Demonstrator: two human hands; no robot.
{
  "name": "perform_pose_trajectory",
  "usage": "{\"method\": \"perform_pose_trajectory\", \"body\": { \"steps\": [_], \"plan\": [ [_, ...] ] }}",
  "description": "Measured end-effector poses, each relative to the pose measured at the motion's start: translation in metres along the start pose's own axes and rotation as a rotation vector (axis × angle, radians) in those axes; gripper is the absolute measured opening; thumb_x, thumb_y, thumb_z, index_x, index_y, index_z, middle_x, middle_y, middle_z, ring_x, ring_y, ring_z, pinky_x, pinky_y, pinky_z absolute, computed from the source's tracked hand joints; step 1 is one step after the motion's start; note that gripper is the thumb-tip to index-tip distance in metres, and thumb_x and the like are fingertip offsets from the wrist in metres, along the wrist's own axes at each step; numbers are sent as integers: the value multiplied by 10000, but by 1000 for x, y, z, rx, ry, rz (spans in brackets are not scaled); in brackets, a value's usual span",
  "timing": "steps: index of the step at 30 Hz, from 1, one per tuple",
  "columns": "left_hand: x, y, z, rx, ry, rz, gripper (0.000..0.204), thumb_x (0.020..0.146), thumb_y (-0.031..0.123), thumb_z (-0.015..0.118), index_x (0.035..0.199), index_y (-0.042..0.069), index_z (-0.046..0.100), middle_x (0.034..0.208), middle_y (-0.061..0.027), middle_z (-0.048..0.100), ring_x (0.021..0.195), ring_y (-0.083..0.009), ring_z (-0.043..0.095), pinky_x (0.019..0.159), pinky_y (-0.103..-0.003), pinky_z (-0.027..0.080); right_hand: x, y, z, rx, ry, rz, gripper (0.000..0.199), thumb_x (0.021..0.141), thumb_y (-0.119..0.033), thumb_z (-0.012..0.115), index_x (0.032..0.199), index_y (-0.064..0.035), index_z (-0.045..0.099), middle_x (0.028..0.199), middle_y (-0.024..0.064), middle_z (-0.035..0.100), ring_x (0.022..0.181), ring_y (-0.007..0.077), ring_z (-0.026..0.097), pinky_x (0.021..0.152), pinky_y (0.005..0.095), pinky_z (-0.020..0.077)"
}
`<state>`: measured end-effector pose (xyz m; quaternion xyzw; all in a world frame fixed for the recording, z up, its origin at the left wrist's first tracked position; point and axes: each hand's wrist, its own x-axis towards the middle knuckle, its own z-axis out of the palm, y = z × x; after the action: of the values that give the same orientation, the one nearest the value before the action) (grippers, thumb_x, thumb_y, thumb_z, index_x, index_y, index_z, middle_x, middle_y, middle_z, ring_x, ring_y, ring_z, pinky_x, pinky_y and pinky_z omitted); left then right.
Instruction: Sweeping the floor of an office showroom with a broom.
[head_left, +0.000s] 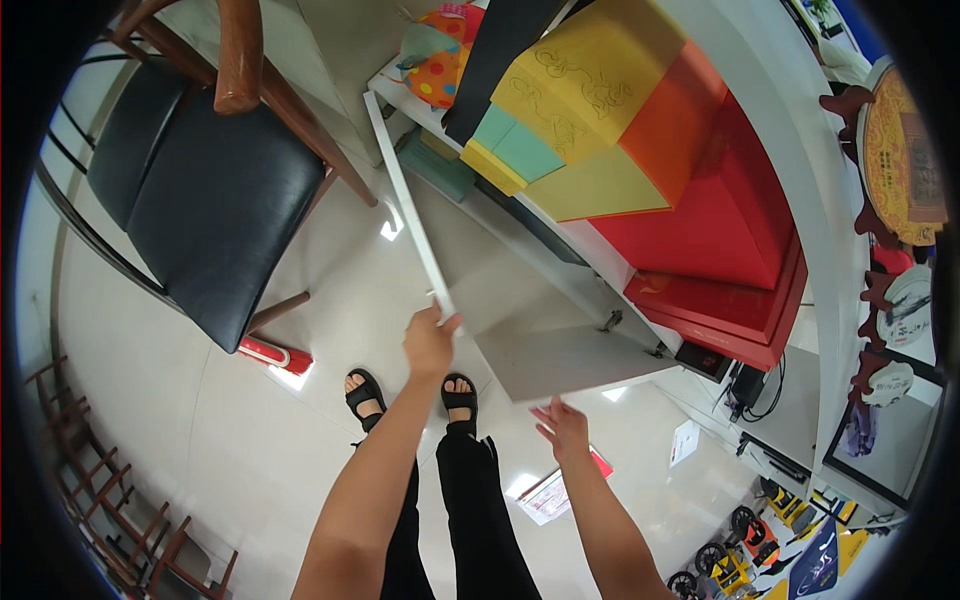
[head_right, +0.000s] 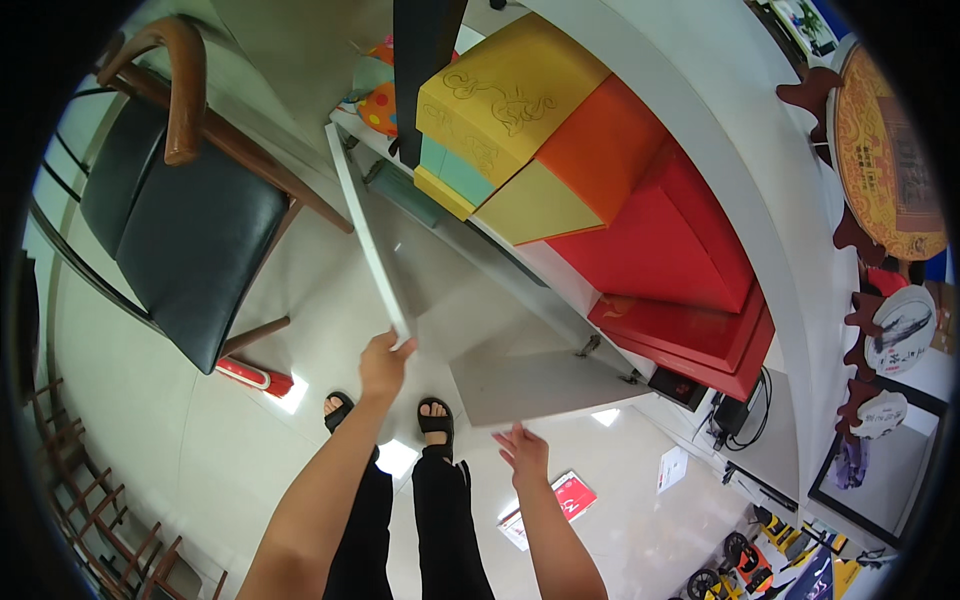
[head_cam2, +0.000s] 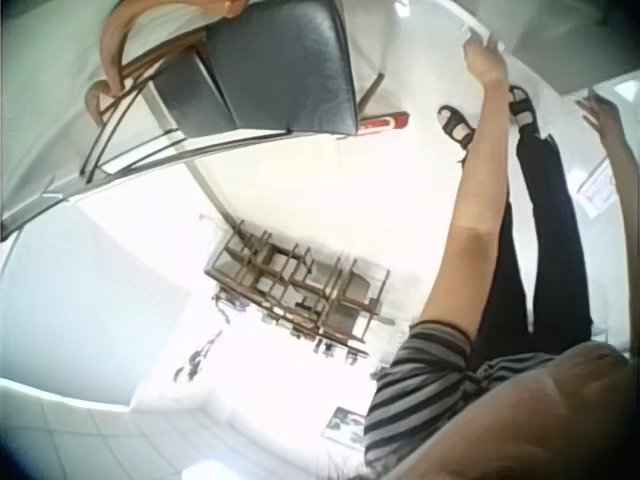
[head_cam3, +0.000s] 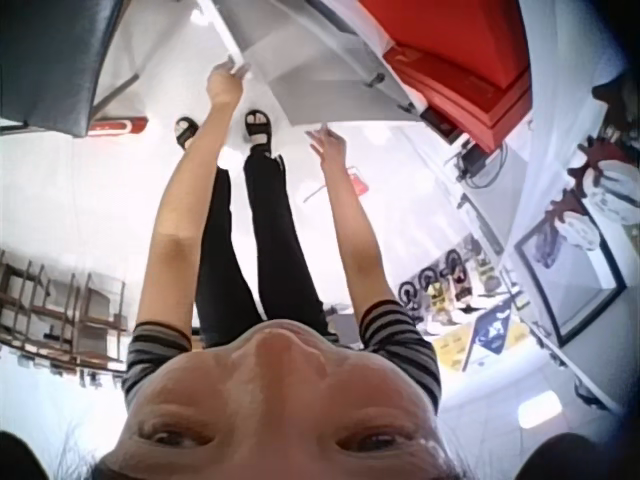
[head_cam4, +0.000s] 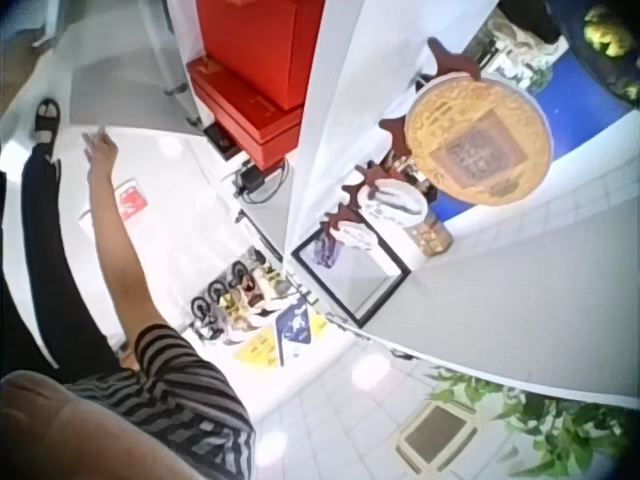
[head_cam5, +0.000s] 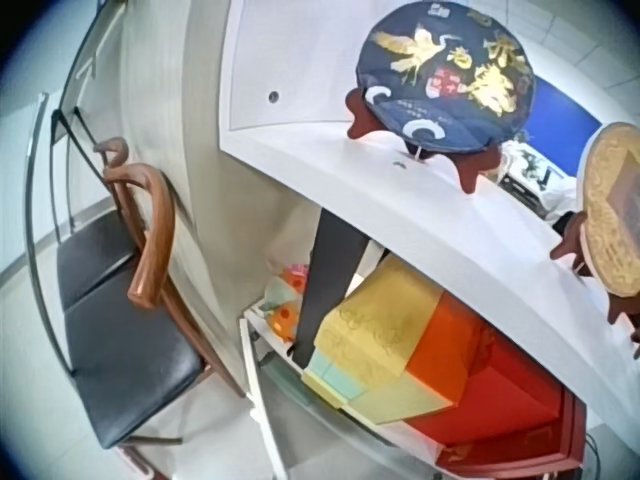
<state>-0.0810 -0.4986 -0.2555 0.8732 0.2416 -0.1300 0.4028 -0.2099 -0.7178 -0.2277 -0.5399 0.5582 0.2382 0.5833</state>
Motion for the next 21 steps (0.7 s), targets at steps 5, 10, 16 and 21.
{"method": "perform_pose_trajectory", "body": {
  "steps": [5, 10, 16, 21],
  "plan": [
    [28, 64, 47, -77, -202, -78, 338, 749, 263, 613, 982, 22, 575, 922, -148, 603, 869, -296, 569, 773, -356, 429, 19, -76, 35, 140, -148, -95, 420, 855, -351, 475, 1083, -2, 424, 1141, 97, 502, 1078, 219, 483, 874, 455, 343],
    [47, 91, 88, -296, -270, -4, 455, 778, 228, 559, 1179, 61, 424, 927, -186, 564, 888, -334, 532, 734, -400, 418, 41, -123, 51, 203, -142, -89, 429, 860, -357, 457, 1125, -26, 394, 1190, 70, 481, 1118, 218, 446, 918, 505, 262],
    [60, 109, 86, -251, -511, 16, 652, 832, 168, 490, 1353, 154, 98, 1258, -152, 402, 1095, -277, 433, 904, -312, 342, 55, -177, 60, 295, -28, -136, 299, 900, -259, 380, 1125, -64, 396, 1224, 76, 456, 1050, 208, 511, 910, 485, 285],
    [42, 93, 67, -249, -583, 113, 620, 823, 141, 474, 1345, 144, 139, 1223, -186, 418, 1115, -303, 417, 919, -330, 334, 70, -172, 49, 540, -179, -210, 269, 904, -179, 349, 1139, -58, 402, 1240, 90, 433, 1068, 225, 496, 906, 387, 355]
  ]
}}
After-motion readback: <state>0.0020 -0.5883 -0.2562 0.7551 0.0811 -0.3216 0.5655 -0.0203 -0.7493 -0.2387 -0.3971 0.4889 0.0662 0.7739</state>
